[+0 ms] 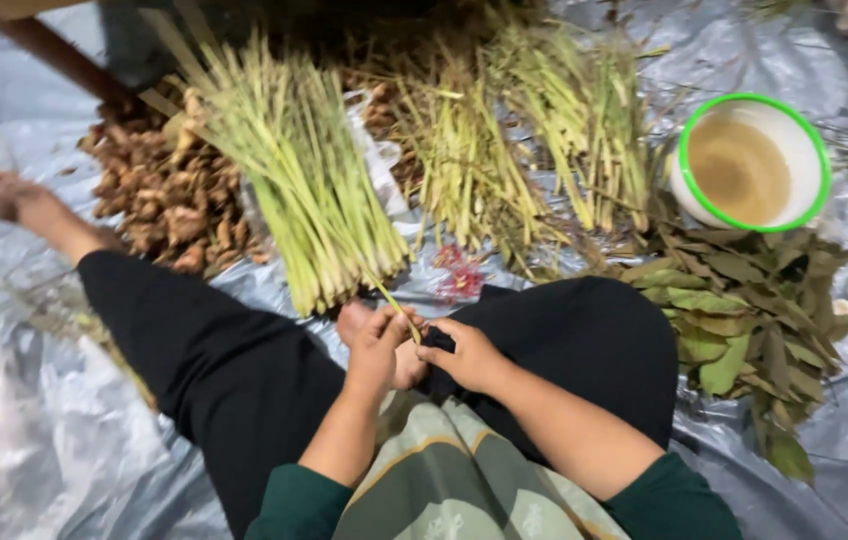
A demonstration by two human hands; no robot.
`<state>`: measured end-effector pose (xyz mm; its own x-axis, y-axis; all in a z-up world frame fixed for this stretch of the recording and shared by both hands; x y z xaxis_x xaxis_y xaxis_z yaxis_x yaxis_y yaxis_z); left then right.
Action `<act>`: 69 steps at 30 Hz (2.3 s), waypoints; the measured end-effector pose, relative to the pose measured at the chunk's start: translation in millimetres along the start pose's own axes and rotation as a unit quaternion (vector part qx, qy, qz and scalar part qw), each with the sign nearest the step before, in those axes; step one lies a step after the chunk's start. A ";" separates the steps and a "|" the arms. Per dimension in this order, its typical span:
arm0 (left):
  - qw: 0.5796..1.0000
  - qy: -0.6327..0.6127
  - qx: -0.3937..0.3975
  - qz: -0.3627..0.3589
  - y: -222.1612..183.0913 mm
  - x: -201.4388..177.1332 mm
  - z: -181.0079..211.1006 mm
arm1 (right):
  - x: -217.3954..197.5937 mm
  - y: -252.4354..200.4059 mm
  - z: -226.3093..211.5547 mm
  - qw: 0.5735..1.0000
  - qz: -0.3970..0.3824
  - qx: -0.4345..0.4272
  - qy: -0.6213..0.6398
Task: A person sits on a plastic sheet on the ground, processing lemongrass. They pick up individual stalks, wipe them clean with a black cloth, and use a small knife to trim the ends. Piles of ginger and other leaves are visible on the sheet.
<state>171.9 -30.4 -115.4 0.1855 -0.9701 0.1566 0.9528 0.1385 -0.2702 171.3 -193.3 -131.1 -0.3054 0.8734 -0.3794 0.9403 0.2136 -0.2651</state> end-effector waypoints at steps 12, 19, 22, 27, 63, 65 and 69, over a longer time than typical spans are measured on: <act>0.997 -0.022 -0.020 -0.069 -15.6 -21.3 28.7 | -58.8 17.4 3.1 0.759 0.124 0.173 0.615; 0.990 -0.123 -0.067 -0.024 -19.6 -19.1 9.5 | -25.4 12.4 -11.9 0.726 0.054 0.096 0.679; 0.994 -0.073 -0.079 0.004 -10.1 -20.8 -29.3 | 1.6 -0.4 -45.1 0.720 0.023 0.048 0.692; 0.988 0.128 -0.091 0.009 -19.6 -20.7 -58.2 | 34.2 1.3 -16.1 0.937 0.020 -0.050 0.345; 0.977 0.174 0.120 -0.001 -10.3 -31.5 66.0 | -22.2 -6.1 -50.1 0.977 0.039 -0.102 0.182; 0.988 0.118 0.097 -0.001 -10.6 -26.6 50.4 | -0.3 -9.1 -45.2 0.991 -0.003 -0.097 0.095; 0.995 0.043 -0.010 0.086 -26.6 -26.4 37.1 | 43.1 -8.2 -5.9 0.995 -0.073 -0.061 -0.034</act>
<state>150.6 -1.0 -77.1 0.3238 -0.9458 0.0253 0.9035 0.3012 -0.3049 151.4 -154.9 -140.0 -0.4452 0.7983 -0.4057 0.8954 0.3903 -0.2145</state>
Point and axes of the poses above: each hand's wrist, its own y-axis towards the middle knuckle, its own x-axis out of the palm, z = x × y, the point moved 8 cm from there along y, towards the middle knuckle
